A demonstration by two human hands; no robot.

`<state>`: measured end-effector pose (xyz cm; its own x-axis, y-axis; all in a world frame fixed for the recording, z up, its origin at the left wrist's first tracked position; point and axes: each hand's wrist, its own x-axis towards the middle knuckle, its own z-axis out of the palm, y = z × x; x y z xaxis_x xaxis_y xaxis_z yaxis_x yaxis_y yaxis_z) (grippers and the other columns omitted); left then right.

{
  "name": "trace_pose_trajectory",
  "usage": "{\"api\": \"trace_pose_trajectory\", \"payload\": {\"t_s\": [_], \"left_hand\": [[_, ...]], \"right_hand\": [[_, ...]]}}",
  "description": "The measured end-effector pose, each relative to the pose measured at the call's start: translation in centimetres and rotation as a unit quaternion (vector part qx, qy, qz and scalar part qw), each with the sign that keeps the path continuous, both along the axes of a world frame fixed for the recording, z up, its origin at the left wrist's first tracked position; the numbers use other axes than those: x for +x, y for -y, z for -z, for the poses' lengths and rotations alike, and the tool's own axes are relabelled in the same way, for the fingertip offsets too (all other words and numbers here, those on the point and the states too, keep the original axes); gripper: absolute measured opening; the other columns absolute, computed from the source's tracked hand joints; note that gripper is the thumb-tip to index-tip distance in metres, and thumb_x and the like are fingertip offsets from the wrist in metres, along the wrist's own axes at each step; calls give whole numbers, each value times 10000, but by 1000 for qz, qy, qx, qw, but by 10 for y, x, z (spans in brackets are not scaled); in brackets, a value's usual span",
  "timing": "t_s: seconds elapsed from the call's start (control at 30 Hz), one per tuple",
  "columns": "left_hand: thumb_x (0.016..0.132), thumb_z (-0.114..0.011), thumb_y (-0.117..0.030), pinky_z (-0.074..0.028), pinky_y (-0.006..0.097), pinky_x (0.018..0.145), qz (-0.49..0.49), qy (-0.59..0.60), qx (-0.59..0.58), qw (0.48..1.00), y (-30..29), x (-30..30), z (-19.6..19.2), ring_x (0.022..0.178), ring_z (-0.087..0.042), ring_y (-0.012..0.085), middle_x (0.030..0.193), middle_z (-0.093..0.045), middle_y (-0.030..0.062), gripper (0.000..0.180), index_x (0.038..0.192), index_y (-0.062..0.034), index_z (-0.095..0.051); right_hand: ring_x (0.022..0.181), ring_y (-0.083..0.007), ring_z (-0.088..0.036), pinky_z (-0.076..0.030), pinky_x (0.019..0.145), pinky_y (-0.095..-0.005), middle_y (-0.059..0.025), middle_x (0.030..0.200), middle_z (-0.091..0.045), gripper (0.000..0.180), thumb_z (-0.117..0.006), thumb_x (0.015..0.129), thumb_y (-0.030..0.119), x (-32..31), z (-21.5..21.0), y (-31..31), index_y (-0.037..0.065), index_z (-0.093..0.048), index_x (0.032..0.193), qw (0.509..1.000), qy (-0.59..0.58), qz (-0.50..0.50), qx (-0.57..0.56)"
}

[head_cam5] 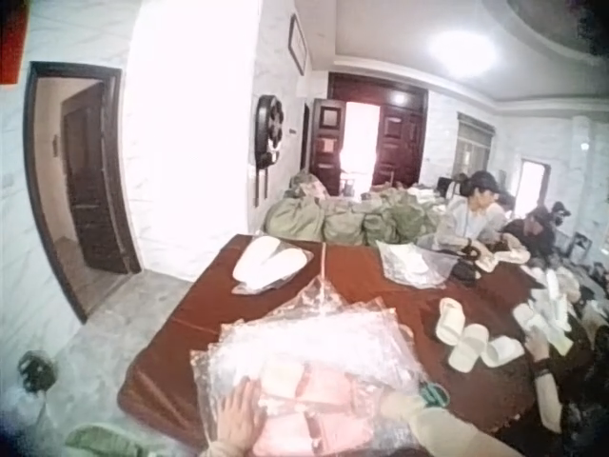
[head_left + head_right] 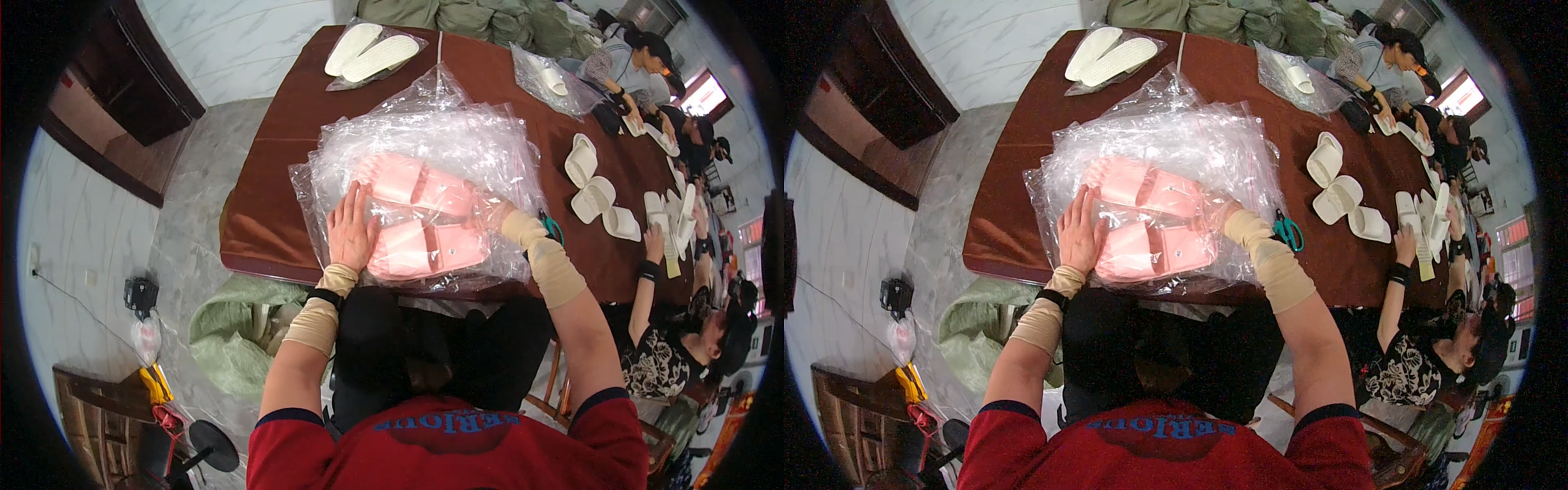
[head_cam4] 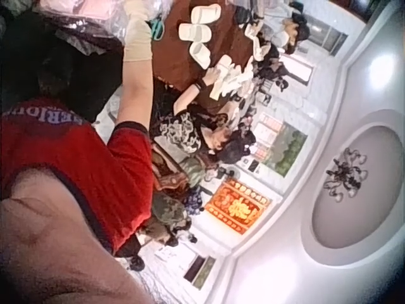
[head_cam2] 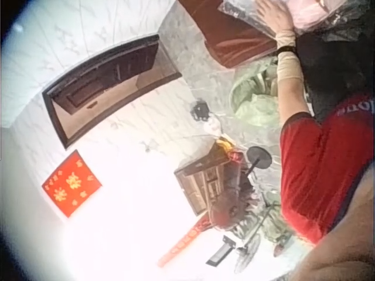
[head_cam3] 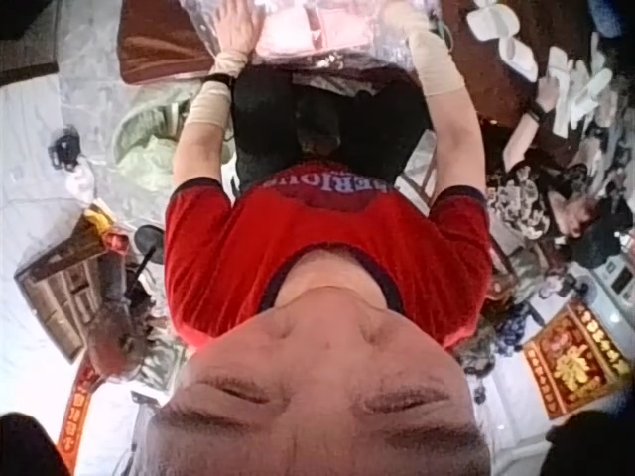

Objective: Taking slippers from a sack, inspecting them, and placing them into or on top of plastic packaging material on a table.

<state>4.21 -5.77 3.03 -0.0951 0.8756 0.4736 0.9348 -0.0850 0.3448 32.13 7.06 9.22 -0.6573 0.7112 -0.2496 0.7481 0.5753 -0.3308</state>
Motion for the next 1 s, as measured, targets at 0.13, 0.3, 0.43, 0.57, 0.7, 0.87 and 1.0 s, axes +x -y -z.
{"api": "trace_pose_trajectory", "payload": {"t_s": [0.13,0.3,0.43,0.57,0.7,0.87,1.0], "left_hand": [[856,-556,-259,-296,431,1022,-1,-3,-7,1000,-1,0,2,1253,-392,285,1454,-337,101,638,1421,-93,-310],[857,-552,-267,-302,427,1019,-12,-9,-21,1000,4,-5,5,1253,-395,272,1453,-340,93,636,1418,-89,-311],[866,-529,-259,-300,428,1016,3,-6,-19,1000,0,3,0,1254,-394,276,1457,-336,90,625,1425,-102,-299],[878,-506,-264,-292,432,1016,10,-21,-22,999,2,3,1,1246,-400,286,1468,-323,77,614,1436,-135,-284],[889,-487,-295,-288,441,1015,12,-31,-48,998,2,-3,7,1227,-411,292,1482,-304,55,616,1446,-149,-267],[878,-501,-345,-284,472,1010,50,-66,-93,992,-16,-13,17,1200,-419,267,1493,-286,14,665,1459,-165,-232],[891,-482,-376,-261,527,1020,80,-39,-134,987,-23,-21,26,1228,-388,286,1515,-237,-11,675,1474,-202,-188]], "right_hand": [[1213,-378,-444,-392,996,-391,-223,1354,-420,901,-674,732,513,-1,-4,9,65,-299,1417,1000,-26,16,-1],[1161,-412,-485,-402,954,-435,-244,1284,-480,904,-713,716,479,-23,-57,38,88,-279,1406,1000,4,0,-16],[1094,-418,-533,-421,925,-426,-246,1118,-577,804,-754,703,386,-6,-1,50,91,-347,1331,993,-67,22,-97],[1120,-378,-535,-435,909,-382,-233,1139,-578,826,-779,687,342,-3,-9,60,93,-337,1338,964,-80,110,-227],[1174,-305,-502,-397,960,-383,-215,1263,-520,814,-796,666,323,-1,4,53,113,-376,1331,933,-162,84,-312],[1206,-275,-467,-340,1044,-345,-115,1322,-496,803,-717,718,311,17,39,40,200,-334,1415,943,-62,33,-326],[1085,-331,-542,-391,957,-426,-174,1197,-572,702,-724,724,380,24,66,34,139,-448,1322,981,-109,36,-158]]}}
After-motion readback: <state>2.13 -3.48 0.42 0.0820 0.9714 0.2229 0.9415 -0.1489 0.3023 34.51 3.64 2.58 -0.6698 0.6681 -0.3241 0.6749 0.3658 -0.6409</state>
